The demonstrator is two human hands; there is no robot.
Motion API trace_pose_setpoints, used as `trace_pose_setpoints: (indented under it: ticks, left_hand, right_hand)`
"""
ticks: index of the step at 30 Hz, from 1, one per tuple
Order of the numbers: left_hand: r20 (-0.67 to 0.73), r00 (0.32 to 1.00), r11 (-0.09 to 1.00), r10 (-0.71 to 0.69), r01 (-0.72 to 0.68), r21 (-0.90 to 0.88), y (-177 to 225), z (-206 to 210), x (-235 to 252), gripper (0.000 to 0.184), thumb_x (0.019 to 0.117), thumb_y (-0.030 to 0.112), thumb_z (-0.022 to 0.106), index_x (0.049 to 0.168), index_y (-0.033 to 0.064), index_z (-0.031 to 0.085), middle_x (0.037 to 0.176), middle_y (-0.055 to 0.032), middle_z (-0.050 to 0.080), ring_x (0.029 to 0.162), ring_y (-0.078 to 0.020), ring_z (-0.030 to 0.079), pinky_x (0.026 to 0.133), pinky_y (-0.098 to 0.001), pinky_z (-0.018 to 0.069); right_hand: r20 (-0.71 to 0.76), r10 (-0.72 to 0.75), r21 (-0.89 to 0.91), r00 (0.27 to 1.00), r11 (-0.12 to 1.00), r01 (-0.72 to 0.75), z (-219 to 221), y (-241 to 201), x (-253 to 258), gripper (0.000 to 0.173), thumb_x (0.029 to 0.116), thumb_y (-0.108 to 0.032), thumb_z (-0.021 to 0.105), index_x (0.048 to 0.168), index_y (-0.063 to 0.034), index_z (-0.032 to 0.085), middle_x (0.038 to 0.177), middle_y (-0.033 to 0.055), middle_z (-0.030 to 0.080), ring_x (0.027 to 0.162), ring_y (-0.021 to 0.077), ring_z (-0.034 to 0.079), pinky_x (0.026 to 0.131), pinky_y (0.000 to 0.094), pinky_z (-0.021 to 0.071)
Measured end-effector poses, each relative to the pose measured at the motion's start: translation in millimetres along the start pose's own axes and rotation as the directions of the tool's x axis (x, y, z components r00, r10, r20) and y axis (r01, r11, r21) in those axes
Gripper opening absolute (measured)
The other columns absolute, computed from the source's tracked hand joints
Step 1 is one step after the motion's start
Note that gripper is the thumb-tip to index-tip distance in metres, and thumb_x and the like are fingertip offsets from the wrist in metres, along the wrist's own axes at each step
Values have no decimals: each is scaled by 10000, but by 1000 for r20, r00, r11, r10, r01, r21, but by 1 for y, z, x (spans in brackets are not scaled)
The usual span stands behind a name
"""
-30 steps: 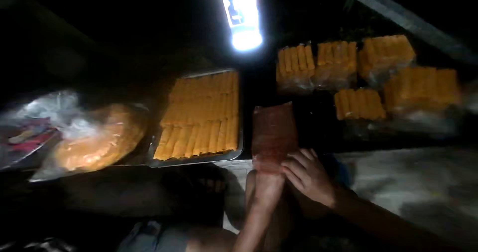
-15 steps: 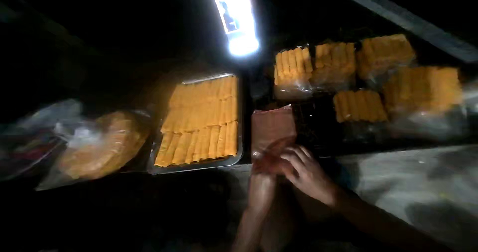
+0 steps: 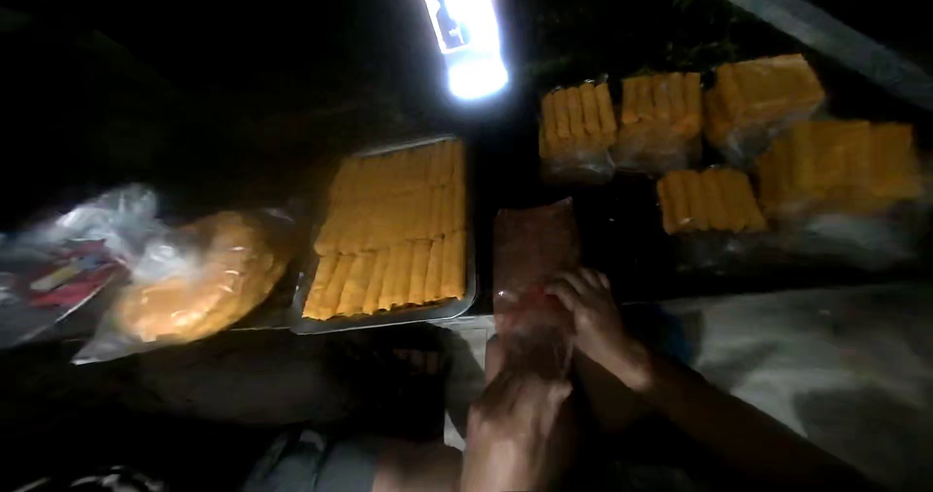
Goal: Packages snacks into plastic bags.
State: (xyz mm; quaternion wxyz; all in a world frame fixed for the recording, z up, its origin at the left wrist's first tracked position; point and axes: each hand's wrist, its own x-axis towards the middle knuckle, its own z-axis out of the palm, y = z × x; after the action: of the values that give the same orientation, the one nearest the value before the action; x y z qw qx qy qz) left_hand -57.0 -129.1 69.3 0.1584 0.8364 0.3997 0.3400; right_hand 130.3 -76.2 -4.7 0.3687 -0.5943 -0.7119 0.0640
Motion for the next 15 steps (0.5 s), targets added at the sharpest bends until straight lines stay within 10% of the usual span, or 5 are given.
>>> trace_pose_setpoints:
  ticks: [6, 12, 15]
  left_hand:
    - [-304, 938, 866, -164, -11, -501, 13, -70, 22, 134, 1018, 206, 619, 1127, 263, 672, 1000, 111, 749, 852, -47, 728, 713, -210, 621]
    - [-381, 857, 770, -347, 28, -638, -27, -43, 63, 189, 1020, 27, 529, 1140, 106, 652, 1000, 90, 763, 820, -37, 727, 713, -204, 616]
    - [-376, 826, 746, -420, 77, -662, -39, -22, 74, 170, 1037, 33, 486, 1137, 42, 623, 960, 63, 754, 743, -50, 715, 655, -226, 618]
  right_hand:
    - [51, 57, 50, 997, 997, -59, -5, -2, 3, 277, 860, -194, 764, 1109, -73, 752, 1174, 166, 723, 1175, 417, 639, 1024, 639, 456]
    - [218, 67, 290, 974, 948, -130, -43, 8, 4, 840, 723, -463, 873, 1396, -36, 609, 1378, 211, 623, 1325, 422, 537, 1125, 634, 383]
    - [146, 137, 260, 980, 950, -171, -66, 19, 5, 801, 775, -512, 817, 1375, -23, 614, 1347, 196, 637, 1275, 373, 582, 1071, 592, 452]
